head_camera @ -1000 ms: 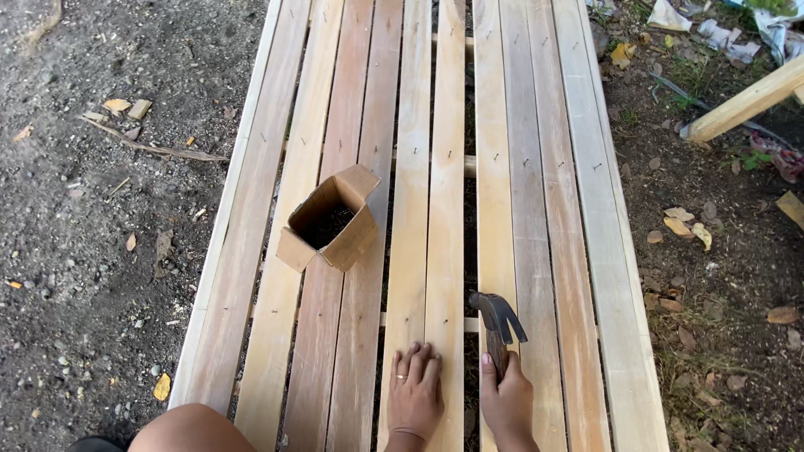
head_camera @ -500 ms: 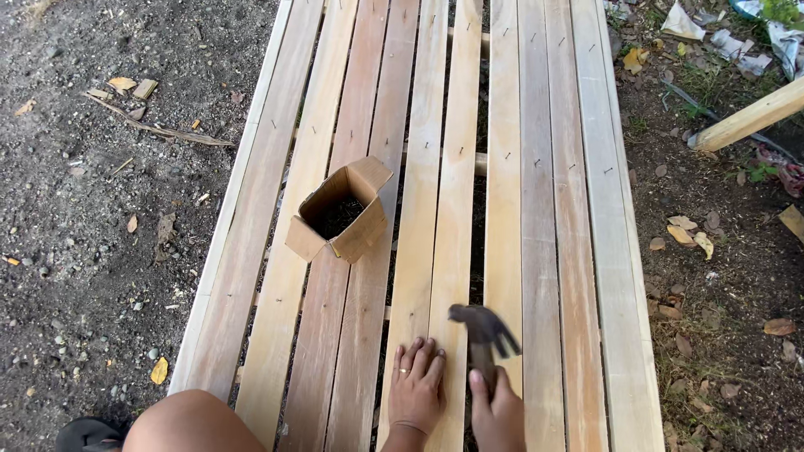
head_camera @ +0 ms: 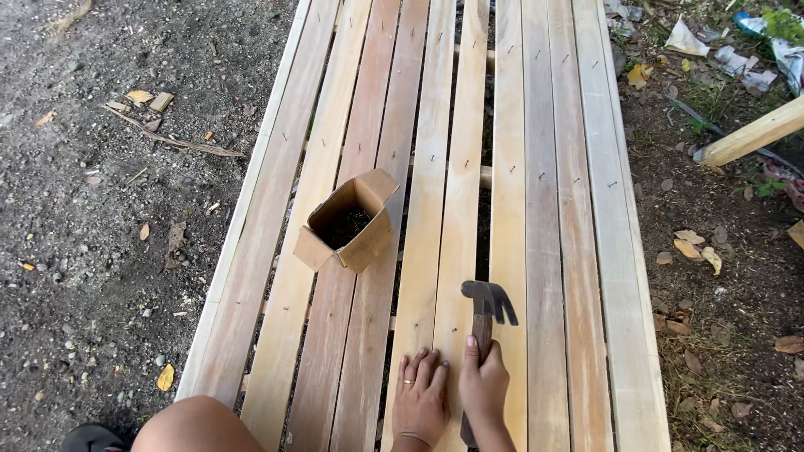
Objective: The person hammers nails into the wooden slats of an outdoor bench frame, taking nails one at a time from a cardboard nail box and driving them into the planks with a claw hammer. They reposition along the bench and steady the slats with their free hand between nails.
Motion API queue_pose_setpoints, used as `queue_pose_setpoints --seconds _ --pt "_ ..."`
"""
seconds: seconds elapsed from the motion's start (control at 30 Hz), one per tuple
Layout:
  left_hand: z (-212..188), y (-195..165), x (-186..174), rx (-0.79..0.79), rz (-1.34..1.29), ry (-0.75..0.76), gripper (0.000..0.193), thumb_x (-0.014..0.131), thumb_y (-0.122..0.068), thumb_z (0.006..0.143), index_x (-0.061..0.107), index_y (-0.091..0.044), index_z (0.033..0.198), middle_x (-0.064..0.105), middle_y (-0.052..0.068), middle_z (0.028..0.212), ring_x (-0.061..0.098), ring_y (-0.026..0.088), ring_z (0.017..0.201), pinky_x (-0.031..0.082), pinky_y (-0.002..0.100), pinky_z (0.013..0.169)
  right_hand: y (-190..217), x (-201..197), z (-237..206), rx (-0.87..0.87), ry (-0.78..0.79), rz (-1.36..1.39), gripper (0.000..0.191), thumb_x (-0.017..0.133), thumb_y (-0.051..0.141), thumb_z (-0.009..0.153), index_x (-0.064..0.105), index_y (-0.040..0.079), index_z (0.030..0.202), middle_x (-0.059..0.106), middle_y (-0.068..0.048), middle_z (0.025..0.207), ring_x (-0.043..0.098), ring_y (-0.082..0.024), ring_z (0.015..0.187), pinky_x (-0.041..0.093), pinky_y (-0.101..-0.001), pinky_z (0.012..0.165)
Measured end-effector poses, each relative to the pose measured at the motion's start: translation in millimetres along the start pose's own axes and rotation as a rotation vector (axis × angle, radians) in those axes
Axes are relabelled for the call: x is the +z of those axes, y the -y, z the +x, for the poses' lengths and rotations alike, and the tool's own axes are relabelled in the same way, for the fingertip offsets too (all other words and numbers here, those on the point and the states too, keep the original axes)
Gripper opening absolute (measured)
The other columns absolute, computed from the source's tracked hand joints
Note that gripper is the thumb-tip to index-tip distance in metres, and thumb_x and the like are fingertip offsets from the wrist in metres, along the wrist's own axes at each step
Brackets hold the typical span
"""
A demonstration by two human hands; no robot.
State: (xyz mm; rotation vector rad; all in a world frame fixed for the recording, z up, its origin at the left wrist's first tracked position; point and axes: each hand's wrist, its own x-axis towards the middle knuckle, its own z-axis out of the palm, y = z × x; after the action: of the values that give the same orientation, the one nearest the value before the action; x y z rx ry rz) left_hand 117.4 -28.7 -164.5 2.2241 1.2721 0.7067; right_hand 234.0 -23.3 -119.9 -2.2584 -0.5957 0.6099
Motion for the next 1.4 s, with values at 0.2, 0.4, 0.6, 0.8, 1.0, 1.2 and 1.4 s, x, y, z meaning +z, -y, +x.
queue_pose_setpoints --seconds 0.2,0.4,0.6,0.8,1.0,1.2,1.4 --pt "6.5 1.8 -11.5 0.011 -0.115 -0.049 0.032 0.061 -0.011 0.088 0.064 -0.007 0.12 0.058 0.016 0.136 0.048 0.036 0.134 0.031 0.055 0.114 10.2 11.0 -9.8 -0.001 -0.054 -0.163 0.038 0.056 0.045 0.097 0.059 0.007 0.104 0.073 -0.023 0.082 0.07 -0.047 0.079 0.053 -0.0548 0.069" --pt "139.0 38.0 -89.3 0.05 -0.127 -0.583 0.034 0.056 0.003 0.093 0.059 0.0 0.127 0.065 0.024 0.125 0.063 0.045 0.105 0.054 0.049 0.077 4.8 12.0 -9.1 0.021 -0.02 -0.167 0.039 0.055 0.047 0.097 0.057 0.008 0.103 0.074 -0.021 0.08 0.071 -0.046 0.078 0.054 -0.0555 0.07" --pt "286.8 88.3 -155.8 -0.404 0.201 0.335 0.026 0.063 -0.018 0.097 0.067 -0.012 0.122 0.069 0.013 0.127 0.065 0.033 0.118 0.053 0.042 0.098 -4.0 17.6 -6.3 0.034 -0.018 -0.168 0.04 0.055 0.048 0.095 0.056 0.009 0.102 0.074 -0.02 0.077 0.072 -0.046 0.077 0.054 -0.0559 0.069" --pt "308.2 108.6 -137.7 -0.281 0.328 0.575 0.026 0.061 -0.015 0.096 0.068 -0.012 0.121 0.069 0.013 0.126 0.065 0.032 0.117 0.053 0.042 0.097 -7.8 23.5 -2.2 0.055 -0.063 -0.207 0.042 0.057 0.051 0.093 0.055 0.01 0.101 0.074 -0.02 0.076 0.072 -0.046 0.079 0.054 -0.0569 0.07" --pt "295.3 111.8 -123.3 -0.22 0.378 0.626 0.025 0.06 -0.013 0.095 0.069 -0.011 0.119 0.07 0.013 0.124 0.066 0.032 0.116 0.053 0.042 0.097 -9.6 18.7 -5.5 0.061 -0.012 -0.168 0.04 0.055 0.05 0.094 0.053 0.01 0.1 0.074 -0.019 0.075 0.072 -0.045 0.076 0.054 -0.056 0.068" --pt "271.8 70.9 -100.2 -0.033 0.316 0.739 0.026 0.059 -0.01 0.094 0.07 -0.011 0.117 0.07 0.012 0.122 0.067 0.031 0.114 0.053 0.042 0.096 -5.5 16.7 -5.7 0.047 0.011 -0.162 0.04 0.054 0.048 0.096 0.052 0.009 0.096 0.073 -0.019 0.073 0.072 -0.045 0.073 0.054 -0.055 0.067" --pt "256.4 57.8 -97.4 -0.032 0.36 0.681 0.024 0.059 -0.008 0.094 0.072 -0.009 0.113 0.072 0.014 0.117 0.068 0.032 0.111 0.055 0.044 0.093 -0.1 15.3 -8.8 0.003 -0.016 -0.161 0.04 0.054 0.048 0.097 0.052 0.008 0.094 0.072 -0.02 0.072 0.07 -0.045 0.072 0.054 -0.0554 0.066"
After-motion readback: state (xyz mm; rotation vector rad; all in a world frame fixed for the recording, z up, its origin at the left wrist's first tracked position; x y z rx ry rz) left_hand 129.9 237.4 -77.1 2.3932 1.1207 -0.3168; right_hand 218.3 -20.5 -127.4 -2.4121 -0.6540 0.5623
